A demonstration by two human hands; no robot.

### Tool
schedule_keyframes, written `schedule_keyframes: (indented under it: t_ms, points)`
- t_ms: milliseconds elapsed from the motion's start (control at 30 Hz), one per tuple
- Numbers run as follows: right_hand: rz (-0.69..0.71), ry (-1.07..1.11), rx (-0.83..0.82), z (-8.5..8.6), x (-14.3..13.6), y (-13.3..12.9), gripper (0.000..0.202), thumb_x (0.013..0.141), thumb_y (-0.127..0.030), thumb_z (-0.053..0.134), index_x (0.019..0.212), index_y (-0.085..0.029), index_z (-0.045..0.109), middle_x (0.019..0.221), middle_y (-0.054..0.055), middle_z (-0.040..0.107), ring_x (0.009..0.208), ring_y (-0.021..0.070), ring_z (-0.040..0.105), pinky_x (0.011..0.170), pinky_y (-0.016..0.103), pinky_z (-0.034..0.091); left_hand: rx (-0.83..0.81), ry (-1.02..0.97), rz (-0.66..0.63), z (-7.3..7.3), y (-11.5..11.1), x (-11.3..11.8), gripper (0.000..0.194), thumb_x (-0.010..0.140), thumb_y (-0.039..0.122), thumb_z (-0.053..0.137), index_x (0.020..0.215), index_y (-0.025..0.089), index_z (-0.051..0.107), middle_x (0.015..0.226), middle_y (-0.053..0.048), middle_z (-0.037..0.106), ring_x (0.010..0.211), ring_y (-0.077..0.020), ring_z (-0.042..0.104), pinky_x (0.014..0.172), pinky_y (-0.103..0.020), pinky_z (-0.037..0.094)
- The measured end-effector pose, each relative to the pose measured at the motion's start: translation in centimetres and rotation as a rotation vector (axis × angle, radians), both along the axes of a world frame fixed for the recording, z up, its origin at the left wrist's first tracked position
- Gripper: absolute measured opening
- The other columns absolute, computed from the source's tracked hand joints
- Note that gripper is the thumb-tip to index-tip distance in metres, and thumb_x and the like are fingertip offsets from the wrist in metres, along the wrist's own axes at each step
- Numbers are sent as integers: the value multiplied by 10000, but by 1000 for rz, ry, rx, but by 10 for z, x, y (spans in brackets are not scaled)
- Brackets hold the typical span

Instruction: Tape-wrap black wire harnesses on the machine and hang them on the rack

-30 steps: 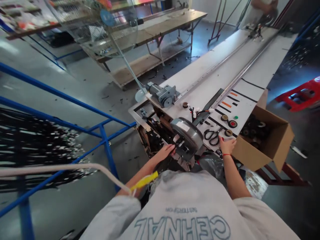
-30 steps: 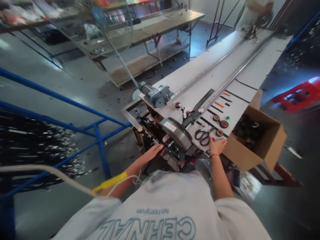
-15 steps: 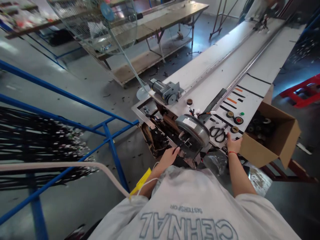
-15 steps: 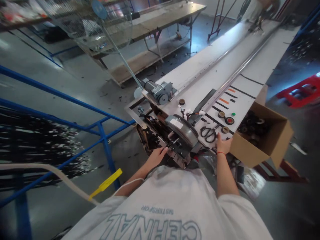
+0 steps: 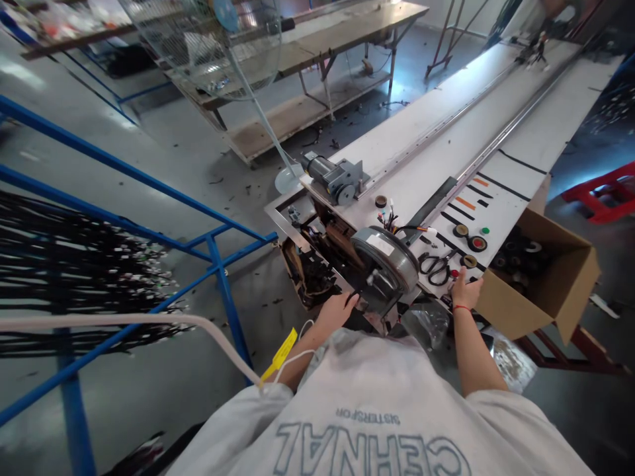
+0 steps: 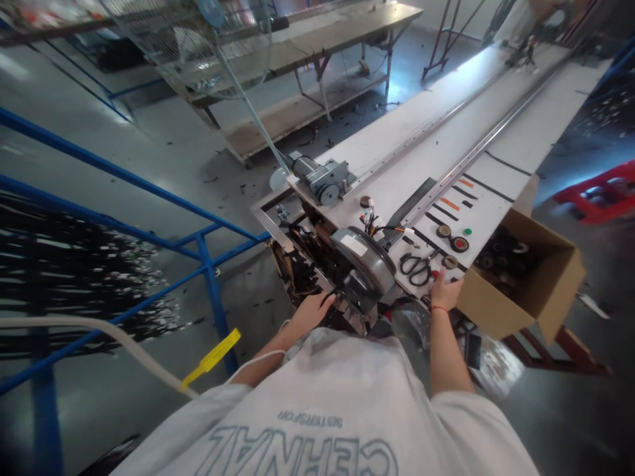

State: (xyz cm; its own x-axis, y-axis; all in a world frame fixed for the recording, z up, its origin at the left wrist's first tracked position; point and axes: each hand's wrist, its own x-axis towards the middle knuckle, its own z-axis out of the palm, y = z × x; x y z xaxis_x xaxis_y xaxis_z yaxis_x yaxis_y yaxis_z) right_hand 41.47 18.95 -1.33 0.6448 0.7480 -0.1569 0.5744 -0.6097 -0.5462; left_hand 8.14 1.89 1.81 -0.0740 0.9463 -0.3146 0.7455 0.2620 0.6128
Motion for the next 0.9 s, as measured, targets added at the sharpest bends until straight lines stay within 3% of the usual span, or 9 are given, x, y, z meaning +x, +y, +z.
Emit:
schedule_keyframes:
  t_ms: [200,333,567,900]
  points:
    - [31,-18,-53,0,4,2,883,835,-639,570,1433,-26,351,1293,294,541,1195,424,530,992,508,422,-24,-132,65,-26,-31,-42,339,959,396,365,992,177,622,953,-93,709,923,-217,659,837,-303,483]
    - [32,-13,-44,-1,5,2,878,831,-654,563,1417,-31,364,1288,293,543,1193,421,531,990,501,422,-21,-94,111,-33,-47,-51,319,938,391,365,943,178,602,953,-126,704,929,-245,663,845,-339,482]
    - [23,5,-22,-1,3,2,836,843,-607,585,1412,-32,376,1297,289,541,1198,414,532,1000,493,423,3,-149,180,-21,-37,-20,389,961,458,304,792,200,542,740,-63,642,745,-204,632,732,-298,460]
    - [24,-1,10,-4,3,0,871,842,-614,571,1443,-26,349,1339,284,511,1231,405,506,1031,481,398,45,-131,147,1,-5,-1,407,997,412,286,786,186,552,717,-71,635,706,-204,619,692,-287,427]
